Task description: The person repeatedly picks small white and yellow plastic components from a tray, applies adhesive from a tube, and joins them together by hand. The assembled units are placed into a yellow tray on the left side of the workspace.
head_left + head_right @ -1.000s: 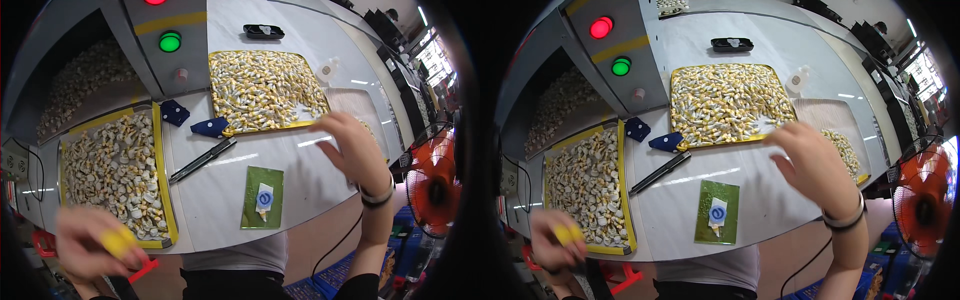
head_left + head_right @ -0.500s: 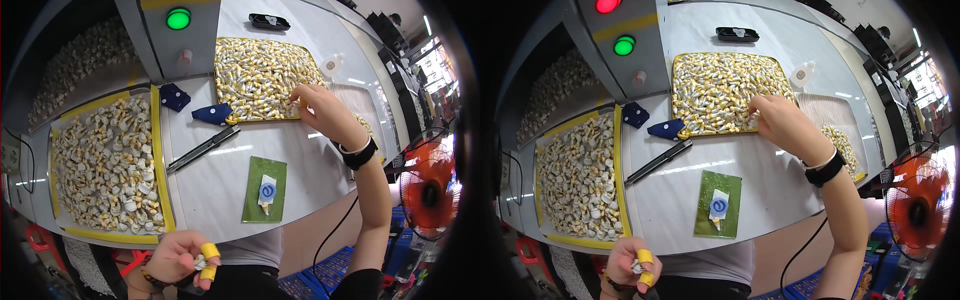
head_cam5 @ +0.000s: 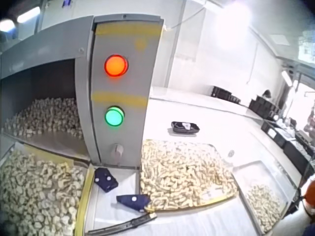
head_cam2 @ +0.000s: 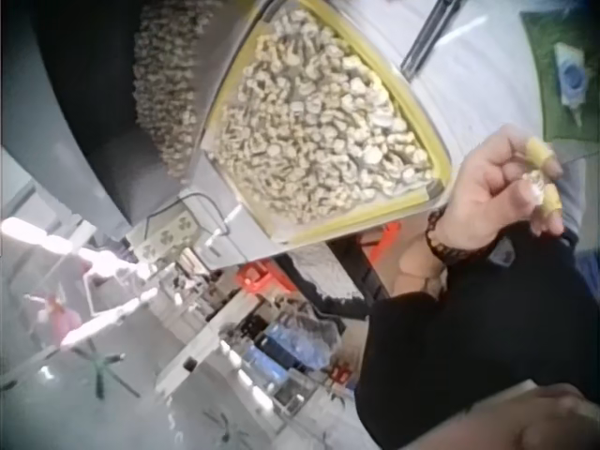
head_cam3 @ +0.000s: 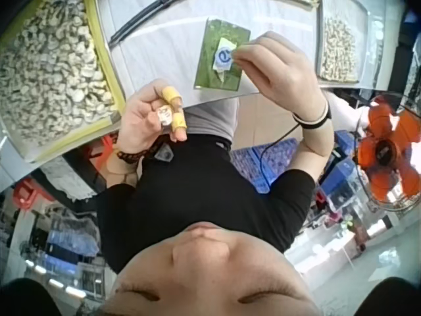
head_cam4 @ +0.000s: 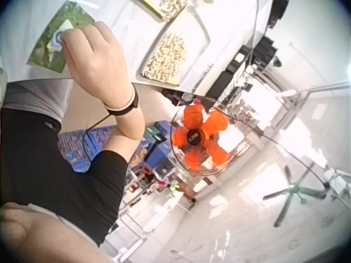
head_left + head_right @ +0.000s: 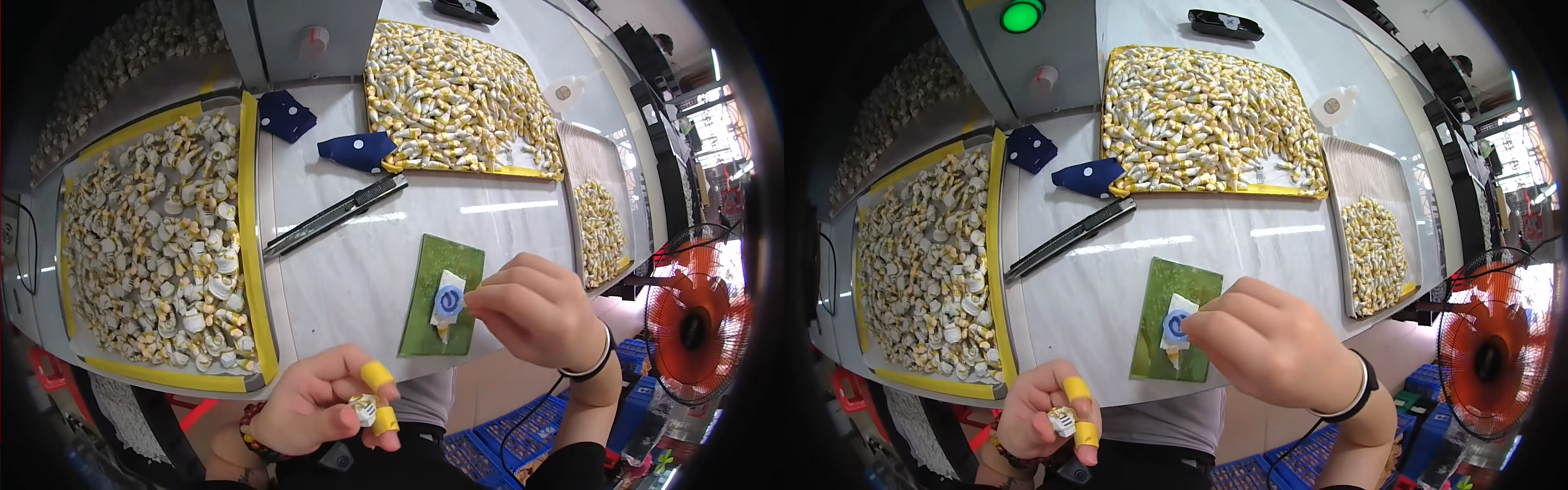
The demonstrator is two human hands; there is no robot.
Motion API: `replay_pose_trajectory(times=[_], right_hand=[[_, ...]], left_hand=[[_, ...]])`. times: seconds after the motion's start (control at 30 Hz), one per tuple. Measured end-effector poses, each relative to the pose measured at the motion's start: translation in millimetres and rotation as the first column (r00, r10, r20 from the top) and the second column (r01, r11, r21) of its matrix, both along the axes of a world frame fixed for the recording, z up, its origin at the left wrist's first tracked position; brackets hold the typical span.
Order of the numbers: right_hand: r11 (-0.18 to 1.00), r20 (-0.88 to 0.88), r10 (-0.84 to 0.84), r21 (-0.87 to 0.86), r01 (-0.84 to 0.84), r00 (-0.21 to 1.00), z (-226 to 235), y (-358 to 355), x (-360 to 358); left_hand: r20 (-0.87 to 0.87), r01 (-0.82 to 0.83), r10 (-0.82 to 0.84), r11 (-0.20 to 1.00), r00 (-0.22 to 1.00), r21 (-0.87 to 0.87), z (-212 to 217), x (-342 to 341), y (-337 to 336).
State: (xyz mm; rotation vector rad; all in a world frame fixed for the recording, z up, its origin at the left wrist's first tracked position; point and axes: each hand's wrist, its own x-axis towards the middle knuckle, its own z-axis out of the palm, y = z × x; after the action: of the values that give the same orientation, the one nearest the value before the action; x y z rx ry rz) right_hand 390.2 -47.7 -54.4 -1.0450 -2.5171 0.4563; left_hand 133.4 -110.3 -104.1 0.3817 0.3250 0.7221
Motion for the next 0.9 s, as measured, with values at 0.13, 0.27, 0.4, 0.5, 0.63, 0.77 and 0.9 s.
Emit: replay_pose_trajectory(times=[0.13, 0.27, 0.4, 0.5, 0.63, 0.77, 0.9], right_hand=[[0.994, 0.146, 0.007, 0.109, -0.023, 0.989, -7, -5, -2], [0.99, 0.192, 0.039, 0.129, -0.064, 0.981, -7, -5, -5], [0.99, 0.241, 0.06, 0.112, -0.089, 0.969, 0, -10, -7], [0.989, 0.233, 0.06, 0.115, -0.089, 0.971, -1, -9, -7], [0.992, 0.222, 0.057, 0.098, -0.081, 0.973, 0, -10, -9], [1.0, -0.106, 0.015, 0.027, -0.012, 0.994, 10, -12, -10], [0.993, -0.461, 0.081, -0.036, -0.11, 0.884, 12, -21, -21]], left_hand=[[0.062, 0.043, -0.041, 0.998, 0.997, -0.036, -1, 0, 0], [0.062, 0.05, -0.047, 0.997, 0.997, -0.058, 2, 2, 1], [0.025, 0.025, -0.024, 0.999, 0.999, -0.028, -1, 3, 0], [-0.168, -0.037, 0.017, 0.992, 0.986, -0.118, 13, 11, 1], [0.081, 0.151, -0.144, 0.984, 0.986, -0.092, -4, 7, 2], [0.102, 0.226, -0.216, 0.969, 0.971, -0.099, -4, 13, 6], [0.174, 0.284, -0.258, 0.947, 0.95, -0.148, -1, 21, 9]])
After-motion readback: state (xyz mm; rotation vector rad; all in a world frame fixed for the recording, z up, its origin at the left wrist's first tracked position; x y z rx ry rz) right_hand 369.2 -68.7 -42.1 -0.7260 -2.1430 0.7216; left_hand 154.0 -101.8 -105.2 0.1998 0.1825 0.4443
